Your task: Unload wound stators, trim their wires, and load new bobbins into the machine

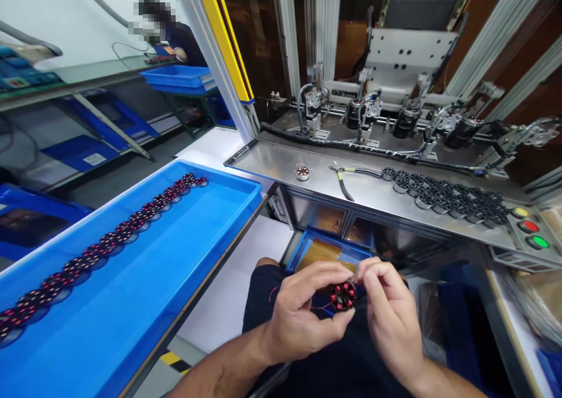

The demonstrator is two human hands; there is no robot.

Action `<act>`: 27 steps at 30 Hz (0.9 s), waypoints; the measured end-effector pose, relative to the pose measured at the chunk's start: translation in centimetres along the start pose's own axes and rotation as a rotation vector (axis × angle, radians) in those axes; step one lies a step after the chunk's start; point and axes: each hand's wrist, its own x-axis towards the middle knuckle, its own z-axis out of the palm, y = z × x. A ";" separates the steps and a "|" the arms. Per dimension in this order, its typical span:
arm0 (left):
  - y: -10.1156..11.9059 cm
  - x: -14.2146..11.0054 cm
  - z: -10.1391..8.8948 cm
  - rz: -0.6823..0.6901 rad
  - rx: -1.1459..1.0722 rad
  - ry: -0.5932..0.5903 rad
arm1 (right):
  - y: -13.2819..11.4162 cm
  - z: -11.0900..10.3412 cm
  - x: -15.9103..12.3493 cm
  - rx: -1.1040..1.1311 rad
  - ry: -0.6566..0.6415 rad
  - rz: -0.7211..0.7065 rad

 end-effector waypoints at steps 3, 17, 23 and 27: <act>-0.3 -0.2 -0.3 -0.074 -0.058 0.050 | 0.9 -0.1 -0.2 0.132 -0.046 0.010; 0.0 -0.2 -1.0 -0.110 -0.098 0.030 | -0.7 -0.3 -0.3 -0.031 -0.132 -0.137; 0.2 -0.3 -0.9 -0.109 -0.159 0.008 | -1.0 -0.5 -0.3 -0.099 -0.079 -0.210; 0.4 -0.2 -0.7 -0.164 -0.249 0.041 | -1.0 -1.2 -0.3 -0.138 -0.130 -0.292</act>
